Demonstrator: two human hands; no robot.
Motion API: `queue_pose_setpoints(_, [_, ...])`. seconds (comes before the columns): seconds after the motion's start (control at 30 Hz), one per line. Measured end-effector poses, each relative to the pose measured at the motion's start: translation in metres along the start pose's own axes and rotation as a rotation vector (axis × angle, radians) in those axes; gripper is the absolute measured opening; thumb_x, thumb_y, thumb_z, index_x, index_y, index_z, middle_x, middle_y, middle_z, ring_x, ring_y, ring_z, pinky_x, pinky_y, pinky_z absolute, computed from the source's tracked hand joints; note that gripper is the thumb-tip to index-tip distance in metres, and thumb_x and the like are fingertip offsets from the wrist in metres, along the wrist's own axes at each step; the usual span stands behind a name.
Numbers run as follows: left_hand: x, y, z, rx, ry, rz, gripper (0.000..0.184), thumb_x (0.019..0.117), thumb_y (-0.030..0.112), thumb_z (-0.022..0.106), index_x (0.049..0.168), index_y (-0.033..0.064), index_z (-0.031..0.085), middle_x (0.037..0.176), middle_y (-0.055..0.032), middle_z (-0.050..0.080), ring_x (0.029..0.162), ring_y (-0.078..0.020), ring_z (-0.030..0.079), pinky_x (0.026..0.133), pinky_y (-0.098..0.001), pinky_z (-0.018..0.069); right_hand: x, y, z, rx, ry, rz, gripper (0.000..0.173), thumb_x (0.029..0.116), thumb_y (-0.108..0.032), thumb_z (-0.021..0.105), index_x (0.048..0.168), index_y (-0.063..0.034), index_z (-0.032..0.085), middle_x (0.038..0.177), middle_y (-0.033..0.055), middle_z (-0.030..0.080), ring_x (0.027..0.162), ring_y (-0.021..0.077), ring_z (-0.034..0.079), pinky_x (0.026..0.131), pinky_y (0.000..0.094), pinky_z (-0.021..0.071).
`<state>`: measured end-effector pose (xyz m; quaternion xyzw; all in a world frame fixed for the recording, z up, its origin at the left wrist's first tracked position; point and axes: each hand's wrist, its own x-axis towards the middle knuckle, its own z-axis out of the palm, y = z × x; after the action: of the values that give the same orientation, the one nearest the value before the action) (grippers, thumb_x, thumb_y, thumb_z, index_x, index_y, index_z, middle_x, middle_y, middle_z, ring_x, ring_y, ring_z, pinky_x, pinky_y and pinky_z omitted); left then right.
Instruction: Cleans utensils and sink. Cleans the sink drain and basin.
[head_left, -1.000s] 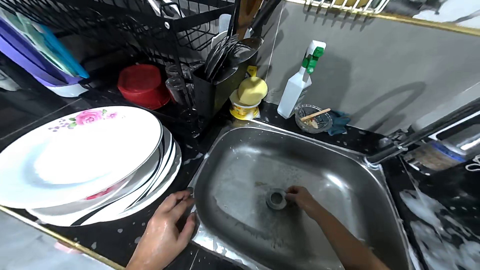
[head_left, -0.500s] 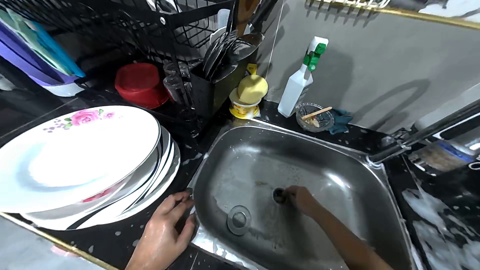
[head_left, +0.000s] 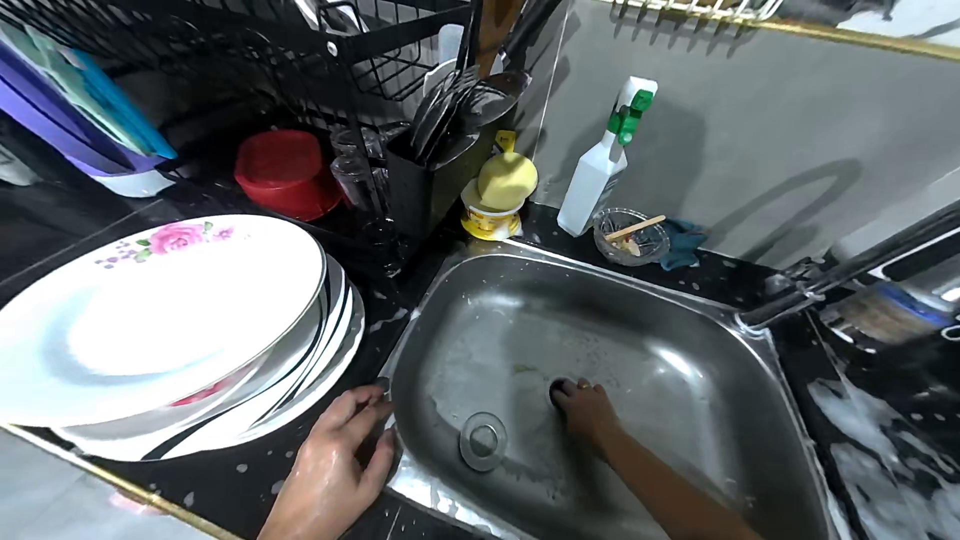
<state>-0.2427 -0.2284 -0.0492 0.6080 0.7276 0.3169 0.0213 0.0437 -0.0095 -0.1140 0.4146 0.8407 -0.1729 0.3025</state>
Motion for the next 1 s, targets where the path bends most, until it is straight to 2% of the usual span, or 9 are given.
queue_pose_setpoints(0.13, [-0.001,0.000,0.001,-0.006,0.009,0.004,0.036,0.0860,0.025,0.054,0.099,0.0022,0.078,0.117,-0.0197,0.070,0.108,-0.0310,0.068,0.093,-0.0409,0.0557,-0.004,-0.004,-0.001,-0.028,-0.029,0.009,0.045,0.0972,-0.002,0.053,0.142,-0.0077,0.058,0.148,0.0153,0.054,0.142,0.0402,0.042,0.110,0.0600,0.0355])
queue_pose_setpoints(0.3, [0.000,-0.002,0.004,-0.009,0.027,0.006,0.037,0.0859,0.027,0.053,0.099,0.0038,0.078,0.117,-0.0175,0.070,0.108,-0.0290,0.068,0.093,-0.0401,0.0557,-0.007,-0.005,-0.002,0.016,-0.037,0.048,0.048,0.0960,-0.002,0.052,0.143,-0.0104,0.059,0.147,0.0111,0.057,0.141,0.0365,0.044,0.109,0.0574,0.0359])
queue_pose_setpoints(0.5, [0.003,0.004,-0.006,-0.049,-0.064,-0.018,0.033,0.0866,0.020,0.058,0.104,-0.0005,0.077,0.122,-0.0227,0.068,0.112,-0.0355,0.066,0.097,-0.0450,0.0540,0.010,-0.014,-0.013,0.054,-0.076,0.094,0.036,0.1002,-0.016,0.054,0.131,-0.0006,0.063,0.137,0.0214,0.061,0.135,0.0398,0.049,0.110,0.0578,0.0362])
queue_pose_setpoints(0.6, [0.004,0.006,-0.013,-0.093,-0.125,-0.035,0.030,0.0877,0.015,0.062,0.106,-0.0045,0.075,0.124,-0.0276,0.065,0.115,-0.0409,0.064,0.099,-0.0508,0.0523,0.014,-0.001,-0.021,0.199,-0.090,0.045,0.037,0.0995,-0.024,0.060,0.125,0.0016,0.066,0.131,0.0253,0.063,0.127,0.0427,0.056,0.106,0.0613,0.0413])
queue_pose_setpoints(0.77, [0.002,0.006,-0.014,-0.100,-0.137,-0.042,0.030,0.0878,0.016,0.062,0.105,-0.0043,0.075,0.123,-0.0276,0.065,0.115,-0.0409,0.064,0.099,-0.0505,0.0517,0.008,0.026,-0.023,0.473,-0.040,-0.087,0.030,0.0984,-0.016,0.065,0.120,0.0045,0.069,0.121,0.0249,0.067,0.117,0.0369,0.063,0.105,0.0529,0.0456])
queue_pose_setpoints(0.83, [0.002,0.004,-0.013,-0.109,-0.143,-0.031,0.030,0.0882,0.015,0.062,0.105,-0.0051,0.075,0.123,-0.0289,0.065,0.114,-0.0422,0.064,0.099,-0.0515,0.0516,-0.007,0.035,-0.040,0.561,0.158,-0.100,0.028,0.0999,-0.015,0.063,0.118,0.0052,0.070,0.115,0.0234,0.069,0.111,0.0339,0.066,0.102,0.0492,0.0485])
queue_pose_setpoints(0.9, [0.002,0.003,-0.012,-0.115,-0.148,-0.031,0.030,0.0888,0.016,0.062,0.106,-0.0056,0.075,0.123,-0.0299,0.065,0.114,-0.0436,0.064,0.099,-0.0531,0.0509,-0.031,0.047,-0.081,0.566,0.623,-0.079,0.025,0.1000,-0.013,0.059,0.112,0.0060,0.071,0.104,0.0215,0.072,0.099,0.0321,0.070,0.093,0.0482,0.0542])
queue_pose_setpoints(0.93, [0.001,0.002,-0.012,-0.114,-0.151,-0.037,0.030,0.0890,0.016,0.062,0.106,-0.0054,0.075,0.124,-0.0298,0.064,0.115,-0.0437,0.063,0.100,-0.0534,0.0505,-0.043,0.055,-0.105,0.550,0.887,-0.052,0.021,0.0988,-0.009,0.061,0.108,0.0070,0.071,0.100,0.0223,0.072,0.094,0.0340,0.070,0.088,0.0513,0.0559])
queue_pose_setpoints(1.0, [0.001,0.003,-0.012,-0.098,-0.141,-0.037,0.030,0.0882,0.016,0.062,0.105,-0.0040,0.076,0.124,-0.0282,0.065,0.115,-0.0417,0.064,0.100,-0.0519,0.0509,-0.060,0.073,-0.154,0.523,1.220,0.065,0.023,0.1008,-0.010,0.059,0.111,0.0083,0.068,0.103,0.0263,0.069,0.097,0.0406,0.068,0.088,0.0585,0.0537])
